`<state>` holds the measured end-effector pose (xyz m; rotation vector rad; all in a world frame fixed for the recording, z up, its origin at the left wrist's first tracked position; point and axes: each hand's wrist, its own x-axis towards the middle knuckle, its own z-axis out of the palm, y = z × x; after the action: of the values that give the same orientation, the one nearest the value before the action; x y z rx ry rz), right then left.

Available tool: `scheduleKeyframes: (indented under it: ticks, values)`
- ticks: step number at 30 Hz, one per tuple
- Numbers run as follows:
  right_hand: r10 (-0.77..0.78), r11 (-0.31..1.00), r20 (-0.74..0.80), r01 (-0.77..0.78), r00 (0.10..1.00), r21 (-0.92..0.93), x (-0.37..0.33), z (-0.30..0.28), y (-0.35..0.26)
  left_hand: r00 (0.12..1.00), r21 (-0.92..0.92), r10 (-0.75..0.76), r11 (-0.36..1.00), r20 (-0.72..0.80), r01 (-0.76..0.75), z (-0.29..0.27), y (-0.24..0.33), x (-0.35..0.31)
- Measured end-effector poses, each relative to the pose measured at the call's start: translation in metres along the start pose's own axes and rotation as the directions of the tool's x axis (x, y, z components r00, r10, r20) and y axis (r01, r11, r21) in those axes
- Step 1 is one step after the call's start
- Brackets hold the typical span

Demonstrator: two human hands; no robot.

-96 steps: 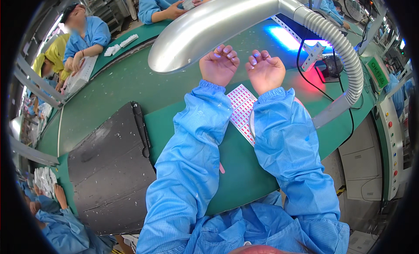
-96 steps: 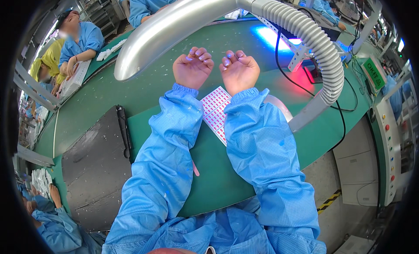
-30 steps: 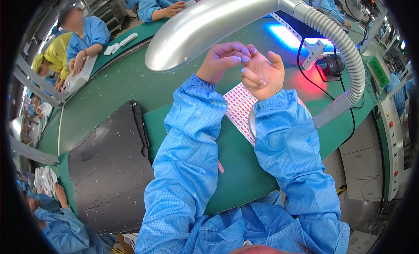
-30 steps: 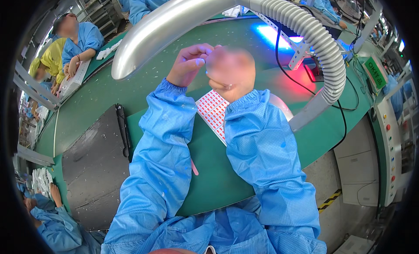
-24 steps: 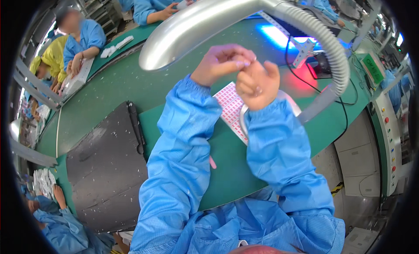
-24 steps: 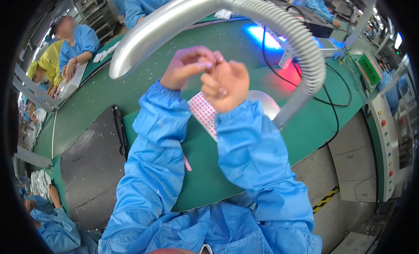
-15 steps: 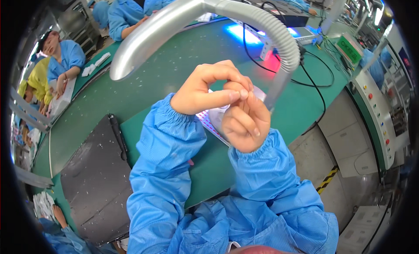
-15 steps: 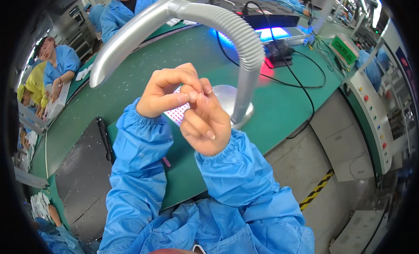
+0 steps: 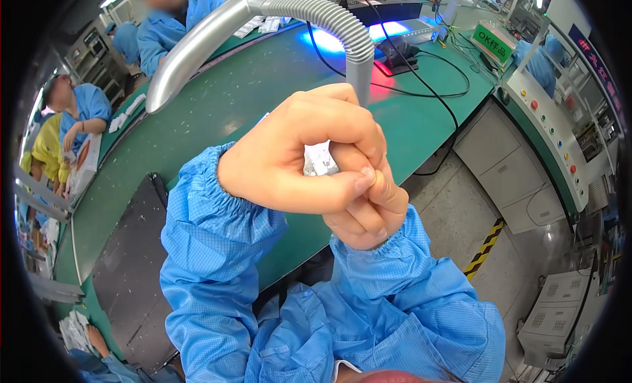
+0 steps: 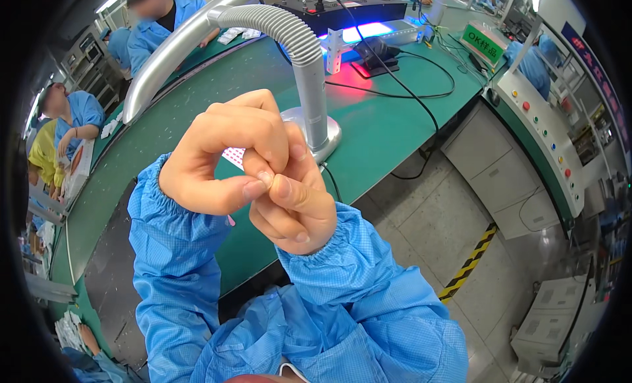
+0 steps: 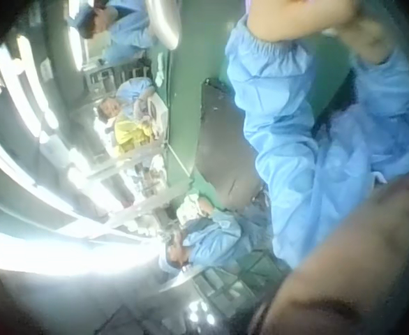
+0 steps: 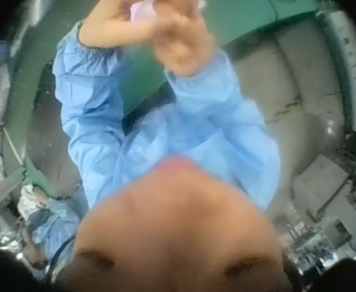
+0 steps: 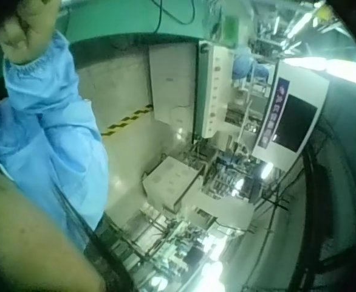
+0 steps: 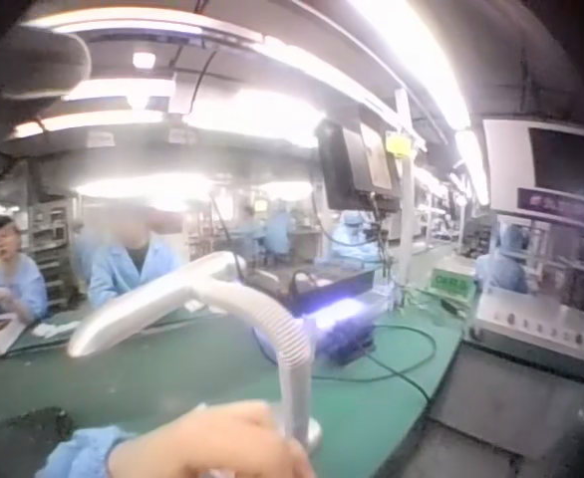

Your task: Assembling and inspecting small electronic components at a manual assembly station.

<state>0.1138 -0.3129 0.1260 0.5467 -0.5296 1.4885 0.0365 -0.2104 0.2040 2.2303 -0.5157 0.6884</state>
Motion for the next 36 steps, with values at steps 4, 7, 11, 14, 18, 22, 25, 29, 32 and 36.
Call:
scheduleKeyframes:
  ticks: [4, 7, 11, 14, 18, 22, 25, 29, 32, 36]
  values:
    - [-0.008, 0.999, -0.063, 0.005, 0.998, -0.039, -0.008, 0.014, -0.001, 0.998, 0.056, 0.026, 0.998, 0.049, -0.029, 0.004, 0.012, 0.004]
    - [0.035, 0.996, -0.053, -0.039, 0.998, -0.079, -0.013, 0.016, 0.004, 0.997, 0.039, -0.006, 0.999, 0.072, 0.003, 0.005, 0.021, -0.004]
    - [0.107, 0.993, -0.068, -0.111, 0.992, -0.051, -0.012, 0.015, 0.017, 0.997, 0.073, -0.078, 0.994, 0.028, 0.076, 0.005, 0.033, -0.023]
    - [0.143, 0.988, -0.063, -0.146, 0.988, -0.055, -0.011, 0.014, 0.028, 0.992, 0.13, -0.124, 0.984, 0.037, 0.119, 0.002, 0.046, -0.035]
    - [0.142, 0.989, -0.139, -0.147, 0.98, -0.026, -0.013, 0.014, 0.042, 0.988, 0.083, -0.151, 0.985, 0.003, 0.151, 0.003, 0.052, -0.054]
    - [0.165, 0.984, -0.155, -0.174, 0.974, -0.048, -0.011, 0.008, 0.056, 0.977, 0.138, -0.196, 0.969, -0.079, 0.206, 0.005, 0.061, -0.074]
    - [0.171, 0.973, -0.118, -0.187, 0.978, -0.139, -0.011, 0.002, 0.063, 0.979, 0.183, -0.194, 0.962, -0.068, 0.203, 0.003, 0.062, -0.083]
    - [0.225, 0.963, -0.185, -0.248, 0.957, -0.109, -0.005, -0.006, 0.074, 0.973, 0.108, -0.139, 0.981, -0.183, 0.161, 0.001, 0.055, -0.104]
    - [0.26, 0.94, -0.209, -0.297, 0.943, -0.169, 0.003, -0.007, 0.087, 0.958, 0.156, -0.128, 0.973, -0.255, 0.172, -0.006, 0.059, -0.119]
    - [0.358, 0.895, -0.16, -0.387, 0.92, -0.224, 0.018, -0.018, 0.099, 0.959, 0.253, -0.027, 0.962, -0.281, 0.102, -0.022, 0.063, -0.134]
